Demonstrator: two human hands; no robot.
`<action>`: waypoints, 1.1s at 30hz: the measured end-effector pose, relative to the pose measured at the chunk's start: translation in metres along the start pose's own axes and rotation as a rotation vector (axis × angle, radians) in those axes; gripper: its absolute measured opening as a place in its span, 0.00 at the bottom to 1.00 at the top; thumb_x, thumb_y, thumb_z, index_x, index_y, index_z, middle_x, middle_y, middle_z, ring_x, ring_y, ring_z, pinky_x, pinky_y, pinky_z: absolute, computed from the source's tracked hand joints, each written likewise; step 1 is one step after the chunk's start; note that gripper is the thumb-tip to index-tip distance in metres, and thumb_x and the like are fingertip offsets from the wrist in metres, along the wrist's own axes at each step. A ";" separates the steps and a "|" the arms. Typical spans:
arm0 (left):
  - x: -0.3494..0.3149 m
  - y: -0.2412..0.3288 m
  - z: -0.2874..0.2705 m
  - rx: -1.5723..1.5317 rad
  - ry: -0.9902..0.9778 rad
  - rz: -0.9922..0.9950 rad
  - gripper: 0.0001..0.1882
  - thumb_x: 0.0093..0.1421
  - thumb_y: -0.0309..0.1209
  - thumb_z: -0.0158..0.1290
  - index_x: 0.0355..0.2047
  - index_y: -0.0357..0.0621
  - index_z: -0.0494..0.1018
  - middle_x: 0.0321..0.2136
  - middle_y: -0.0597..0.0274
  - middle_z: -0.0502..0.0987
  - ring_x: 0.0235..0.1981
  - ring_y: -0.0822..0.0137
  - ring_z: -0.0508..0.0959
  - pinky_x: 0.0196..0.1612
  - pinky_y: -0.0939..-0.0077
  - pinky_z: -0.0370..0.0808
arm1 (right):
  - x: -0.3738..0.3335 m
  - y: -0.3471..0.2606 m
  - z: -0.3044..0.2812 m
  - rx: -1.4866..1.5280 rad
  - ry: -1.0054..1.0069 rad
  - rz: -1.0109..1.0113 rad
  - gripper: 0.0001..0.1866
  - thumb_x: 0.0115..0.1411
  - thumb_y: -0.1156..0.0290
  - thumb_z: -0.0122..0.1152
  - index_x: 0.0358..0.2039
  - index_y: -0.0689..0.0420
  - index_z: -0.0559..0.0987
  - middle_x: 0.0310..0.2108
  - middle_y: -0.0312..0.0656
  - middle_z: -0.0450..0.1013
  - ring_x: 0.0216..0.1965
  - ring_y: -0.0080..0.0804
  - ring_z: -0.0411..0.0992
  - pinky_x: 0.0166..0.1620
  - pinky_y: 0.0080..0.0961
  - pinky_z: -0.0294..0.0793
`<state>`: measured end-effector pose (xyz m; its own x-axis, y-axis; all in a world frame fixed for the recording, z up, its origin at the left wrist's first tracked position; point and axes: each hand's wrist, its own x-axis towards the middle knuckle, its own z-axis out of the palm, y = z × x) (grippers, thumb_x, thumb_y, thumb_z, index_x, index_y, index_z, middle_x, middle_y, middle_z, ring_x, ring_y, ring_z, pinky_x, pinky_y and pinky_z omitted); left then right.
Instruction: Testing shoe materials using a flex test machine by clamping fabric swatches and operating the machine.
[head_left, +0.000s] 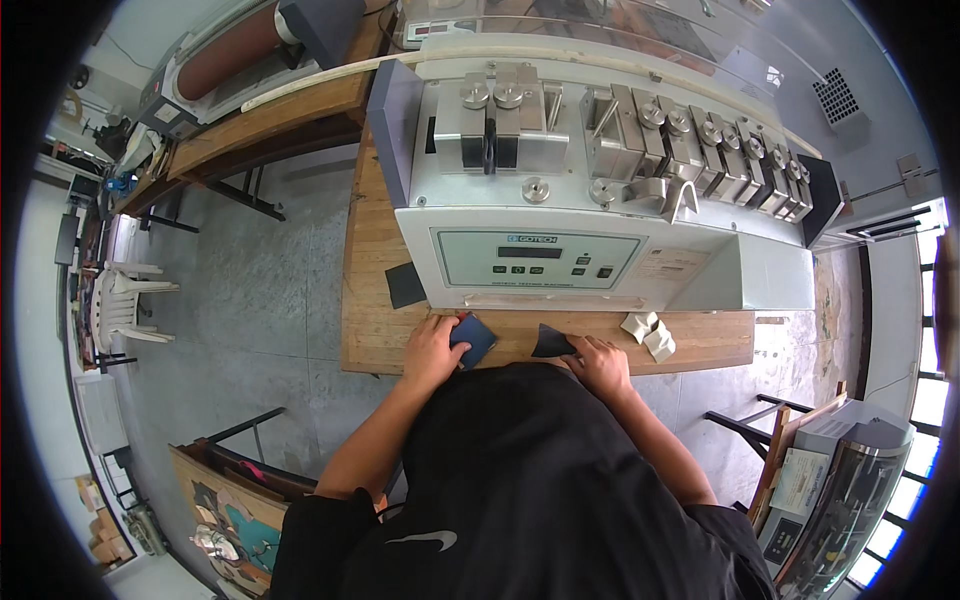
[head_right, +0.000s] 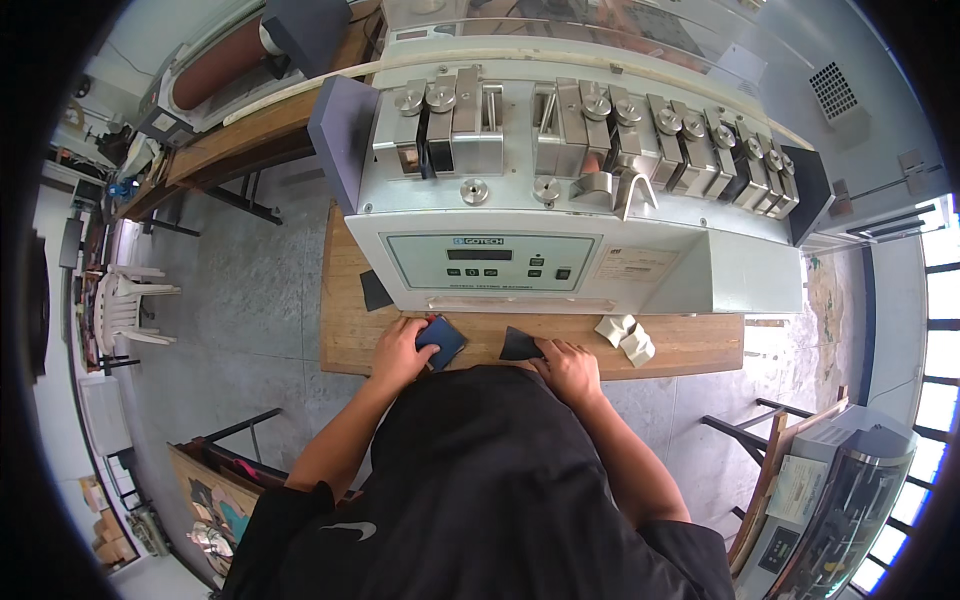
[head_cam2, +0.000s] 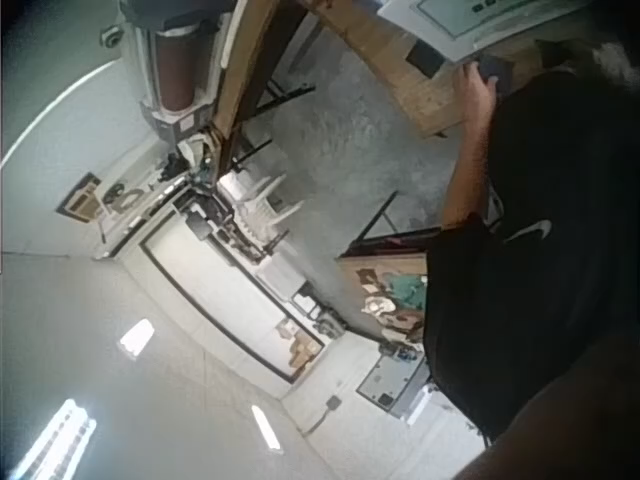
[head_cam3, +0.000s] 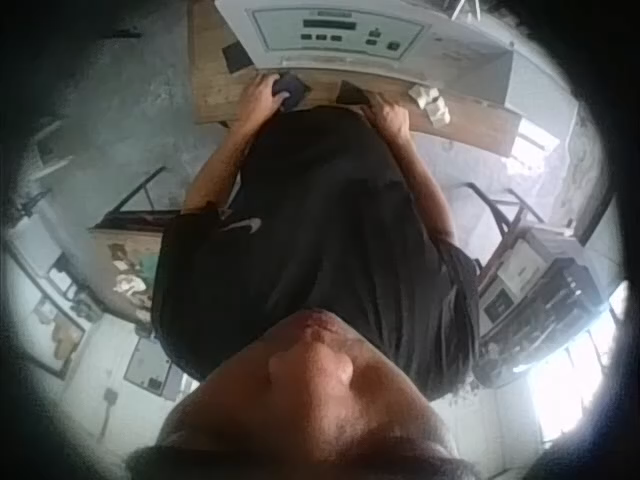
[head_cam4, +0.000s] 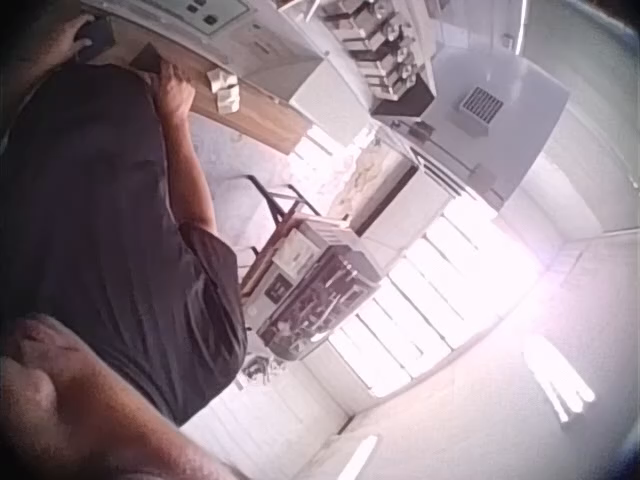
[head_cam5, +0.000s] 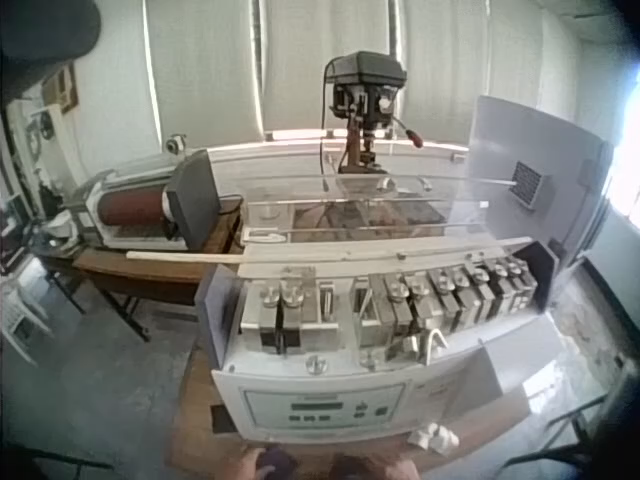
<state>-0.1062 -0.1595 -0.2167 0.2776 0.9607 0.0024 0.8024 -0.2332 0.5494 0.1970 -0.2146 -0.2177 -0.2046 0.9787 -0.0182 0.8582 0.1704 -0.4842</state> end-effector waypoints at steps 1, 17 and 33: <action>0.000 0.000 0.000 -0.005 0.007 -0.016 0.17 0.48 0.35 0.64 0.36 0.44 0.75 0.35 0.55 0.76 0.38 0.51 0.76 0.43 0.60 0.73 | 0.002 -0.001 0.006 0.014 0.030 0.001 0.19 0.52 0.63 0.66 0.44 0.54 0.77 0.31 0.39 0.75 0.34 0.40 0.76 0.38 0.36 0.75; 0.023 0.087 -0.092 -0.573 0.010 -0.057 0.06 0.54 0.26 0.62 0.28 0.37 0.75 0.22 0.59 0.79 0.21 0.71 0.78 0.26 0.77 0.72 | 0.035 -0.085 -0.105 0.679 -0.018 0.052 0.32 0.52 0.69 0.69 0.57 0.58 0.69 0.40 0.47 0.74 0.38 0.38 0.75 0.40 0.30 0.74; 0.185 0.187 -0.194 -0.315 0.155 0.498 0.11 0.52 0.17 0.59 0.36 0.37 0.76 0.29 0.60 0.79 0.31 0.70 0.79 0.35 0.74 0.75 | 0.156 -0.092 -0.233 0.496 0.492 -0.198 0.11 0.57 0.80 0.57 0.41 0.60 0.72 0.36 0.43 0.74 0.33 0.34 0.74 0.35 0.30 0.72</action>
<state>-0.0071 0.0041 0.0492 0.4801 0.7637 0.4317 0.3944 -0.6274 0.6714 0.1956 -0.0506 0.0283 0.0011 0.8930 0.4500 0.4889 0.3921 -0.7793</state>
